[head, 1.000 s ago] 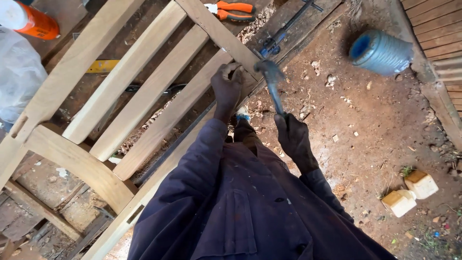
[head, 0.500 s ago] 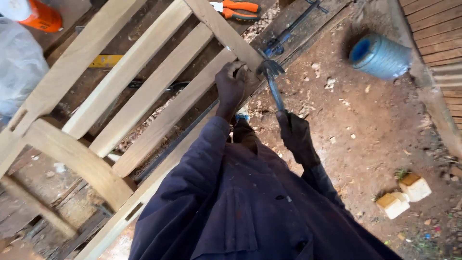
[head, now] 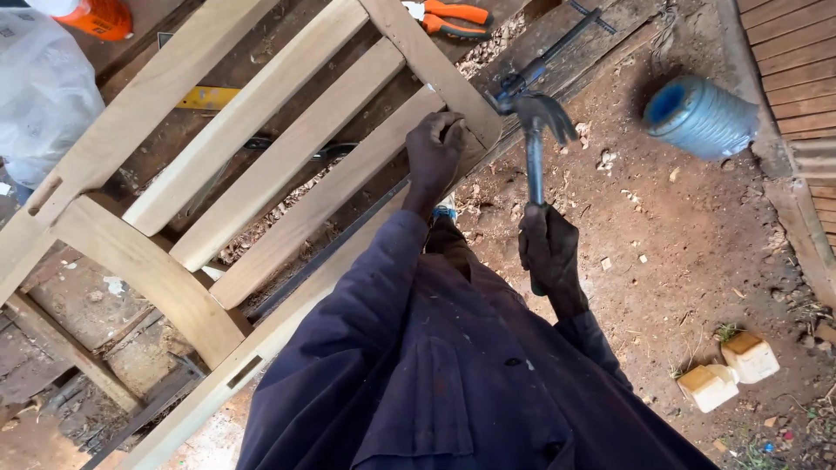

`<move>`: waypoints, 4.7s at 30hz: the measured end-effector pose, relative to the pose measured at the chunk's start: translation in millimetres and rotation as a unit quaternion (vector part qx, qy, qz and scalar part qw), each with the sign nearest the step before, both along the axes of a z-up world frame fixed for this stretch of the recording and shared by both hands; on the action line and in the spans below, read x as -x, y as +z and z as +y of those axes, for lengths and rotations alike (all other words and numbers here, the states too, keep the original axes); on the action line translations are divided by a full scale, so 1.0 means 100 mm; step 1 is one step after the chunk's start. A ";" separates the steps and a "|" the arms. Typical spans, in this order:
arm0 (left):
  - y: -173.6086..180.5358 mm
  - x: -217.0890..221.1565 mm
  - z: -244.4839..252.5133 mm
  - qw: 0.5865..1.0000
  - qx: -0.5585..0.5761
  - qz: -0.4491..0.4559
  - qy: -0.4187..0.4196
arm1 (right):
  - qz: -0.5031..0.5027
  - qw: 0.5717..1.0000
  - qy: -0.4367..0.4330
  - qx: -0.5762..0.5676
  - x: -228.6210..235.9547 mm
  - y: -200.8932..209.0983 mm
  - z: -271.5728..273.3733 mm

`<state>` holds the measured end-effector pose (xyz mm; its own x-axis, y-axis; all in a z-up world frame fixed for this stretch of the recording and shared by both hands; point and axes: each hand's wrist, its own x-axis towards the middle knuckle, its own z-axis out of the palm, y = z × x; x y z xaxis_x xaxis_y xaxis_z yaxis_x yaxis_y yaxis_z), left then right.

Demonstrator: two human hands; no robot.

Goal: The person assembles a wooden chair frame on a workbench, positioning slats and hammering nails to fasten them. They use pliers to work on nails, reposition the frame, and press the joints together by hand.

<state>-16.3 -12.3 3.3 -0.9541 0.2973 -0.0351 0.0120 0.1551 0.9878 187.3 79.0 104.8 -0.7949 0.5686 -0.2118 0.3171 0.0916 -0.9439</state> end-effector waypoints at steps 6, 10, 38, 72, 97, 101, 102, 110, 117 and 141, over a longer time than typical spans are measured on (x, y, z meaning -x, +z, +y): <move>0.04 0.01 0.04 1.000 -0.001 0.018 -0.002 | -0.060 0.993 0.006 -0.099 0.00 -0.22 0.08; 0.00 0.00 0.00 0.999 0.022 0.019 -0.013 | 0.006 0.998 -0.021 -0.062 -0.01 -0.05 0.02; -0.08 0.00 0.04 0.999 0.010 0.038 -0.003 | 0.067 0.904 0.122 -0.405 0.03 -0.18 0.23; -0.40 0.11 -0.04 0.972 -0.081 -0.215 0.047 | 0.031 0.998 0.044 0.012 0.12 0.24 -0.01; 0.51 -0.53 -0.71 0.671 -0.586 -0.437 -0.122 | 0.063 0.981 0.079 -0.163 1.03 0.17 -0.66; 1.28 -0.46 -0.68 0.751 -0.489 -0.442 -0.036 | 0.041 0.975 0.078 -0.206 1.04 0.21 -0.61; 1.26 -0.43 -0.64 0.750 -0.490 -0.443 -0.031 | 0.039 0.975 0.082 -0.205 1.07 0.17 -0.56; 0.10 -0.43 -0.09 0.661 -0.558 -0.501 0.027 | 0.024 0.969 0.169 -0.177 1.34 -0.12 0.11; -0.04 -0.11 0.06 0.634 -0.532 -0.545 0.132 | 0.012 0.970 0.208 -0.125 1.86 0.03 0.82; 0.51 -1.37 -0.96 0.739 -0.455 -0.335 0.367 | 0.041 0.753 0.400 -0.521 3.79 -1.24 3.00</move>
